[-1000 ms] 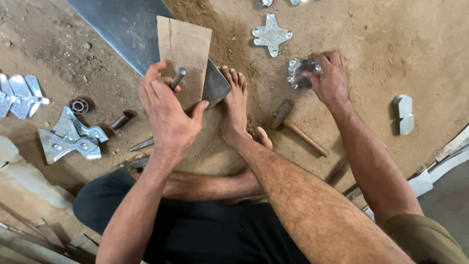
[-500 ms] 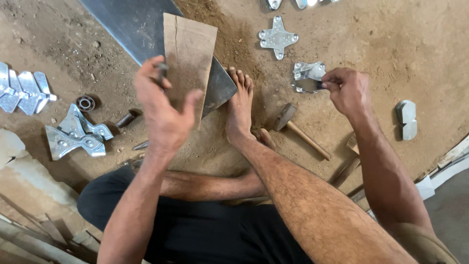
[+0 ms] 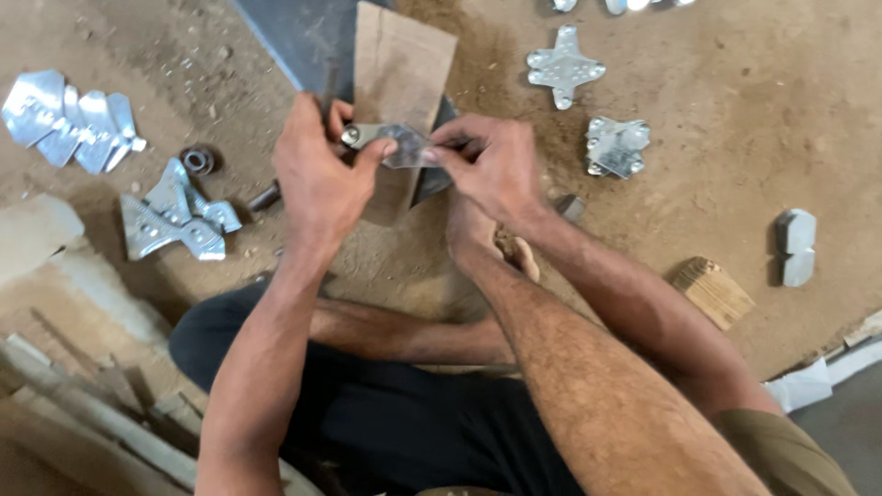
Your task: The person sits on the ground and rivets galvanized metal bracket plates. They place a rivet through aligned holes in a plate, hold a punch against the rivet, and hammer it to set it, working on a steel plate over a wooden block, then set finished plates aside and pick up the next one.
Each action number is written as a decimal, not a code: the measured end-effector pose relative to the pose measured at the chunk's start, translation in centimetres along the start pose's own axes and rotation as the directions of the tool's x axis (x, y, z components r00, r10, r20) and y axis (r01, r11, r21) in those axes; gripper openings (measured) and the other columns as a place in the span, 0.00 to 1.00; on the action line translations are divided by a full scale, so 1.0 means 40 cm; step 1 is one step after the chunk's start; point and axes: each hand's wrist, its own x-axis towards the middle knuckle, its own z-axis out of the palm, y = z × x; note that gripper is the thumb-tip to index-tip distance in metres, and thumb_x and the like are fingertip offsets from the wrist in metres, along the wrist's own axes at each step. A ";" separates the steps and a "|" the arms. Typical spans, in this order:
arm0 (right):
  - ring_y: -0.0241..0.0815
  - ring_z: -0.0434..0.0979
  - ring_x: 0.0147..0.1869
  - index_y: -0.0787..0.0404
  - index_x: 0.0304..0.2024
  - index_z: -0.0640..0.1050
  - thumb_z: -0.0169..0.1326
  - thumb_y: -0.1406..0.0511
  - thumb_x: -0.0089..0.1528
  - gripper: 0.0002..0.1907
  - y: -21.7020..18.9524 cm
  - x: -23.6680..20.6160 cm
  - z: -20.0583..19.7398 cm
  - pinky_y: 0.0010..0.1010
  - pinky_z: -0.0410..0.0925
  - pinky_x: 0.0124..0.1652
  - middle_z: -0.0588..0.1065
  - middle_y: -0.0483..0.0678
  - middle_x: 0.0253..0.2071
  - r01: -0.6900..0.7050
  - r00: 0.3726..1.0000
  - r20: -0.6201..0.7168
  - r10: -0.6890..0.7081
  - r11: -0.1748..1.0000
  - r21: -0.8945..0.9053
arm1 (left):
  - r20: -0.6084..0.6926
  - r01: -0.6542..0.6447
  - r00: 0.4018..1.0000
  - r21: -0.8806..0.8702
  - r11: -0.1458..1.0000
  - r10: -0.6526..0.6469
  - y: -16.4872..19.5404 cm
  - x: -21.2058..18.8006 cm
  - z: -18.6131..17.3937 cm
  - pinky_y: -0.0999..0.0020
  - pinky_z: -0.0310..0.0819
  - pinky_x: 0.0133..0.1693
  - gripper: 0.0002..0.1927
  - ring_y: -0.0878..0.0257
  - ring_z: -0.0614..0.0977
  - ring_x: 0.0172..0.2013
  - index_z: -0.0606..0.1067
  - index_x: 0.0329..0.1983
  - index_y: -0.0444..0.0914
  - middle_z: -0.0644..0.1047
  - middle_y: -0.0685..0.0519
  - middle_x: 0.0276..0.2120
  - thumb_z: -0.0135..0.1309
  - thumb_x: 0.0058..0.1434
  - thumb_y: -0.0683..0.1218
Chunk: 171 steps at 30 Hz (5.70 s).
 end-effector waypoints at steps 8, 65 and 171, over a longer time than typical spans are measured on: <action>0.33 0.77 0.32 0.66 0.40 0.84 0.71 0.67 0.58 0.11 0.029 0.016 -0.016 0.25 0.70 0.31 0.82 0.47 0.33 -0.005 0.999 0.045 0.003 0.999 0.045 | -0.079 0.011 0.997 -0.008 1.000 -0.012 -0.010 -0.017 0.026 0.64 0.73 0.29 0.25 0.62 0.75 0.25 0.67 0.31 0.35 0.74 0.52 0.26 0.77 0.51 0.43; 0.33 0.64 0.19 0.64 0.39 0.73 0.49 0.53 0.76 0.21 -0.119 -0.245 -0.391 0.28 0.59 0.19 0.66 0.43 0.20 0.282 0.959 0.172 -0.224 0.799 -0.530 | 0.275 -0.401 0.808 -0.389 0.829 0.521 -0.025 0.024 0.097 0.64 0.81 0.45 0.17 0.54 0.85 0.43 0.77 0.55 0.34 0.81 0.46 0.42 0.53 0.65 0.31; 0.33 0.61 0.15 0.70 0.47 0.73 0.45 0.63 0.73 0.14 -0.236 -0.174 -0.341 0.28 0.56 0.14 0.69 0.45 0.19 0.219 0.950 0.306 -0.066 0.839 -0.498 | 0.297 -0.416 0.782 -0.407 0.813 0.548 -0.015 0.043 0.047 0.65 0.82 0.45 0.22 0.57 0.85 0.44 0.76 0.55 0.34 0.81 0.48 0.43 0.48 0.59 0.27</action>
